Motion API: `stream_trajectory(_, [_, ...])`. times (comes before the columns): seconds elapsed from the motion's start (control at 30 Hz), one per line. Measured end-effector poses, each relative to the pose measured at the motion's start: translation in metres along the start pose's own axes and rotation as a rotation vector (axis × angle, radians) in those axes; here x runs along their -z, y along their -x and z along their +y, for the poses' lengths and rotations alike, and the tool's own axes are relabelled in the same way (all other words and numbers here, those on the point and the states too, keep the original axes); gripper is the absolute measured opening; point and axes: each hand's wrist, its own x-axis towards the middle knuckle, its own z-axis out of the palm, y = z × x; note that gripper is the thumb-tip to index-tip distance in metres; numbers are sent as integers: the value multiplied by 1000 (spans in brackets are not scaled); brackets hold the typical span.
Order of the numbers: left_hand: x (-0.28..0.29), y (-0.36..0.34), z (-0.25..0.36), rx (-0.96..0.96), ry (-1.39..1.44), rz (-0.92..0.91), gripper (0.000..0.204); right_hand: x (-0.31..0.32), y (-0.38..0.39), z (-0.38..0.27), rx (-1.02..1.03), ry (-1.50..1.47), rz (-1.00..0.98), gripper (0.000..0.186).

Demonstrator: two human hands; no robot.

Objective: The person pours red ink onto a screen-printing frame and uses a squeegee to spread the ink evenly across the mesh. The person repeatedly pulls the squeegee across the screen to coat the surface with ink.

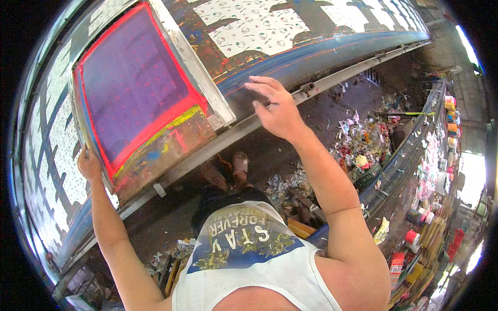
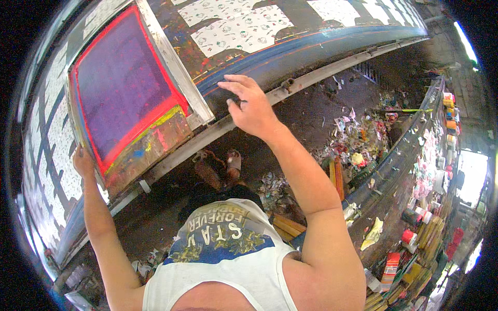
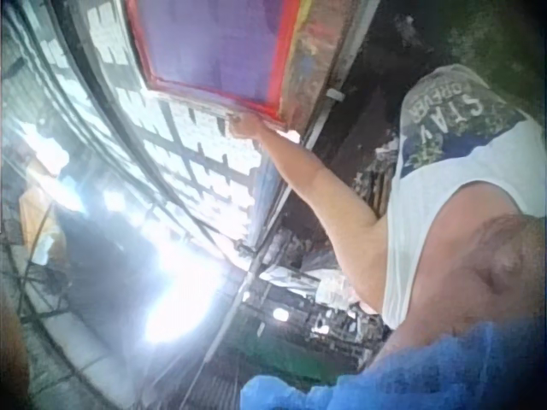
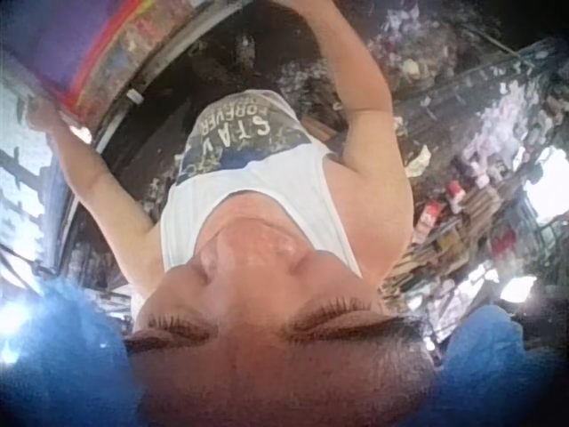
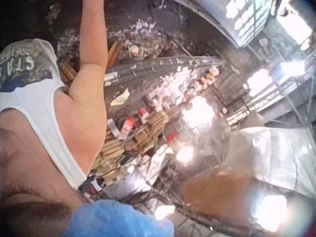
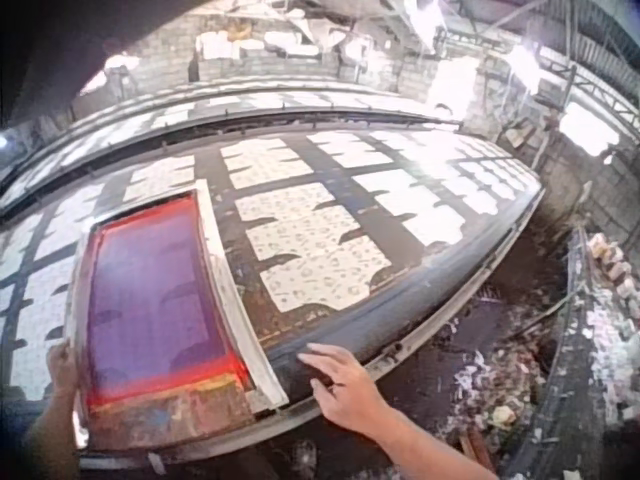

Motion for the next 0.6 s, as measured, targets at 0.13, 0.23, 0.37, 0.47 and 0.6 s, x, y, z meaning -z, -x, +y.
stream_trajectory(0.13, [1, 2, 1, 12, 62, 26, 35, -33, -19, 5, -83, -8, -58, 58])
stream_trajectory(0.23, [6, 4, 4, 89, 99, -40, 39, -61, -40, 10, -86, 20, -86, 65])
stream_trajectory(0.37, [12, 7, 9, 190, 163, -112, 46, -87, -71, 15, -325, -90, -216, 68])
stream_trajectory(0.47, [15, 11, 11, 188, 256, -72, 45, -96, -84, 7, -469, -246, -270, 63])
stream_trajectory(0.6, [14, 16, 11, 184, 334, -26, 41, -104, -88, -16, -416, 3, -269, 48])
